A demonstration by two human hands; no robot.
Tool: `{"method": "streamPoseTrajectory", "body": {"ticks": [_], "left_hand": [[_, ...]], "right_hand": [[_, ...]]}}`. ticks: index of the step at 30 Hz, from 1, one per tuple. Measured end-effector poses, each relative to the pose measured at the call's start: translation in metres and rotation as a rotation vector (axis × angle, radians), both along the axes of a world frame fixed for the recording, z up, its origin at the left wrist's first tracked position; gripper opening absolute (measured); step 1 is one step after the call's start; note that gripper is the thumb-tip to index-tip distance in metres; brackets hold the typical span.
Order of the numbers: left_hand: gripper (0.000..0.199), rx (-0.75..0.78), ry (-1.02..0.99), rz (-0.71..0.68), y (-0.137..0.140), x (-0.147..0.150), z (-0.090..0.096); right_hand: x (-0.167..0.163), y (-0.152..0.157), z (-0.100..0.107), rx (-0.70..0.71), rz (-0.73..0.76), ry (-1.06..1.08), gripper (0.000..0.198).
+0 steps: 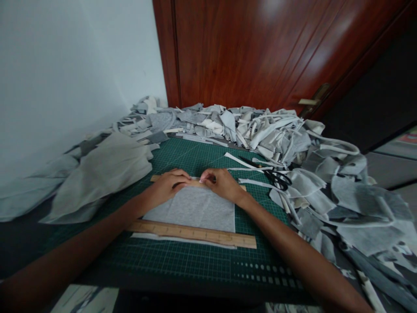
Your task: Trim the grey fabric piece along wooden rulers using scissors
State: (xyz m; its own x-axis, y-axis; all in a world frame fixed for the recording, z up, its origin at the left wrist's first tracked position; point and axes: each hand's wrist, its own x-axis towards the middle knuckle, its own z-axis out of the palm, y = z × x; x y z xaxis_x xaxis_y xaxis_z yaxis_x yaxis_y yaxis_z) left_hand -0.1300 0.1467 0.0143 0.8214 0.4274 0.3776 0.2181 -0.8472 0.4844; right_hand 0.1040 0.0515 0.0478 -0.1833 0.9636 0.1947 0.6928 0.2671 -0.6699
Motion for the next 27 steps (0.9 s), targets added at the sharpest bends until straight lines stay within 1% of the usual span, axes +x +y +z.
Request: {"method": "streamPoseTrajectory", "body": {"ticks": [5, 9, 12, 16, 22, 27], "left_hand": [[0.023, -0.049, 0.011, 0.032, 0.001, -0.001, 0.003], [0.024, -0.06, 0.016, 0.047, 0.002, 0.0, 0.002], [0.027, -0.042, 0.028, 0.041, 0.001, 0.001, 0.001], [0.032, -0.003, 0.049, 0.042, 0.0, 0.0, 0.001], [0.027, 0.021, 0.077, 0.06, -0.001, 0.002, 0.001], [0.026, 0.042, 0.082, 0.06, 0.0, 0.003, -0.001]], "right_hand": [[-0.014, 0.02, -0.001, 0.027, -0.04, -0.113, 0.013], [-0.019, 0.027, -0.002, 0.069, -0.041, -0.225, 0.015], [-0.021, 0.026, -0.002, 0.077, -0.016, -0.26, 0.015], [-0.025, 0.024, 0.004, 0.082, -0.032, -0.362, 0.016], [-0.029, 0.021, 0.016, 0.053, -0.021, -0.555, 0.015], [-0.017, 0.016, 0.019, 0.03, 0.003, -0.632, 0.018]]}}
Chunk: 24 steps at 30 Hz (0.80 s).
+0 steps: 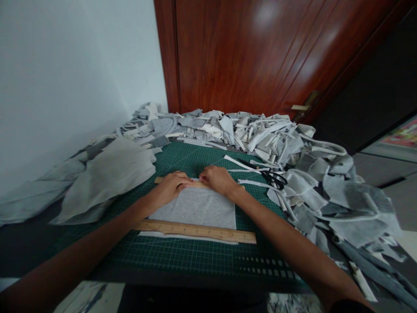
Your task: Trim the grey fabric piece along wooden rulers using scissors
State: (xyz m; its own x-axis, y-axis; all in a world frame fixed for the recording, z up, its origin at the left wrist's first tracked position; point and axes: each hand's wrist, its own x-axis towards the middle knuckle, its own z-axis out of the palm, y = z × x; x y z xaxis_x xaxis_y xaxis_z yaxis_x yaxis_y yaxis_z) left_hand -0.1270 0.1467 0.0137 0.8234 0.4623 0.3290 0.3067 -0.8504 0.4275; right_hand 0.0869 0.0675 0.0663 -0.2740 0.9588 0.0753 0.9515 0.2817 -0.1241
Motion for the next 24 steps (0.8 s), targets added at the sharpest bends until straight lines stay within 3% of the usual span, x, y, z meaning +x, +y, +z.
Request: {"method": "streamPoseTrajectory", "body": {"ticks": [17, 24], "left_hand": [[0.03, -0.035, -0.061, -0.021, 0.002, -0.001, -0.003], [0.021, -0.015, -0.003, -0.041, 0.0, -0.003, 0.004]], "right_hand": [[0.086, -0.044, -0.007, 0.031, -0.031, -0.047, 0.023], [0.077, -0.047, 0.005, 0.027, -0.11, 0.05, 0.018]]}}
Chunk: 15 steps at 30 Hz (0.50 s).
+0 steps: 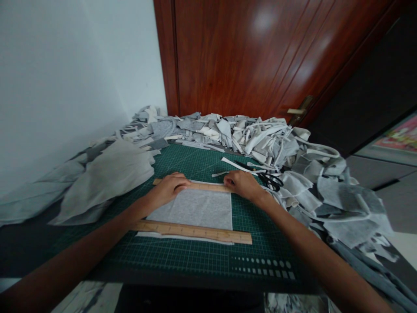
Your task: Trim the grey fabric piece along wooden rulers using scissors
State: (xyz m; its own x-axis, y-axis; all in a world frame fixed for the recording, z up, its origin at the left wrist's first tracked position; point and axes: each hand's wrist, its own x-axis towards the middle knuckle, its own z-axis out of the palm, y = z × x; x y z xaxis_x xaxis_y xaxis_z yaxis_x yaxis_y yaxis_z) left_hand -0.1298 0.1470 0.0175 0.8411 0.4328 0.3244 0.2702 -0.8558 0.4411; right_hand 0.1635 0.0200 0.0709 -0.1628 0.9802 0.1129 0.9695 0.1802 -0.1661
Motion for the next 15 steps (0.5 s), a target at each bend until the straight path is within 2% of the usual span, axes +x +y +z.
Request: {"method": "streamPoseTrajectory", "body": {"ticks": [5, 7, 11, 15], "left_hand": [[0.011, 0.098, 0.019, 0.137, -0.006, -0.003, 0.003], [0.006, 0.085, -0.001, 0.153, -0.006, -0.003, 0.003], [0.008, 0.0, -0.024, 0.14, 0.001, -0.007, 0.002], [0.014, -0.034, 0.022, 0.134, 0.012, -0.017, 0.004]], "right_hand": [[-0.045, 0.015, -0.002, 0.007, 0.046, 0.313, 0.015], [-0.065, 0.024, -0.007, 0.008, 0.078, 0.379, 0.014], [-0.093, 0.045, -0.013, 0.005, 0.056, 0.393, 0.017], [-0.105, 0.057, -0.014, -0.026, 0.029, 0.325, 0.016]]}}
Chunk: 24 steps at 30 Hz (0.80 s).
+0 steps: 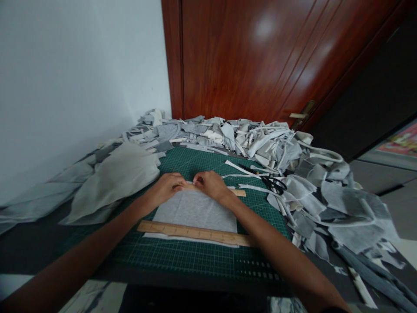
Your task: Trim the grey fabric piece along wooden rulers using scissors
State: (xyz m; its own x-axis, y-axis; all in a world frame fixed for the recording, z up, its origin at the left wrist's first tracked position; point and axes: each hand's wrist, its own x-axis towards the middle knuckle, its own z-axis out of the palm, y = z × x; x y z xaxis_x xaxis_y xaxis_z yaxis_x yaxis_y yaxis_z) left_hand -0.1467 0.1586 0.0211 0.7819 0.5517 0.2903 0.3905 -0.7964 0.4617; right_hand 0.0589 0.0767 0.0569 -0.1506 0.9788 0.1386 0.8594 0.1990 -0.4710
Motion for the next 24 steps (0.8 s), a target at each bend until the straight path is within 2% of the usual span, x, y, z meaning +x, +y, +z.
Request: {"method": "streamPoseTrajectory", "body": {"ticks": [5, 10, 16, 24], "left_hand": [[0.011, 0.026, 0.062, 0.051, 0.008, -0.014, 0.007], [0.02, -0.041, 0.05, 0.01, 0.013, -0.024, 0.009], [0.022, -0.062, 0.02, 0.061, 0.014, -0.025, 0.003], [0.018, -0.055, 0.069, 0.022, 0.015, -0.024, 0.012]], "right_hand": [[-0.008, 0.005, 0.003, -0.012, -0.025, -0.099, 0.017], [-0.022, 0.012, 0.004, -0.008, -0.014, -0.152, 0.019], [-0.036, 0.02, 0.006, -0.019, 0.015, -0.194, 0.02], [-0.045, 0.022, 0.011, -0.019, 0.013, -0.21, 0.022]]}}
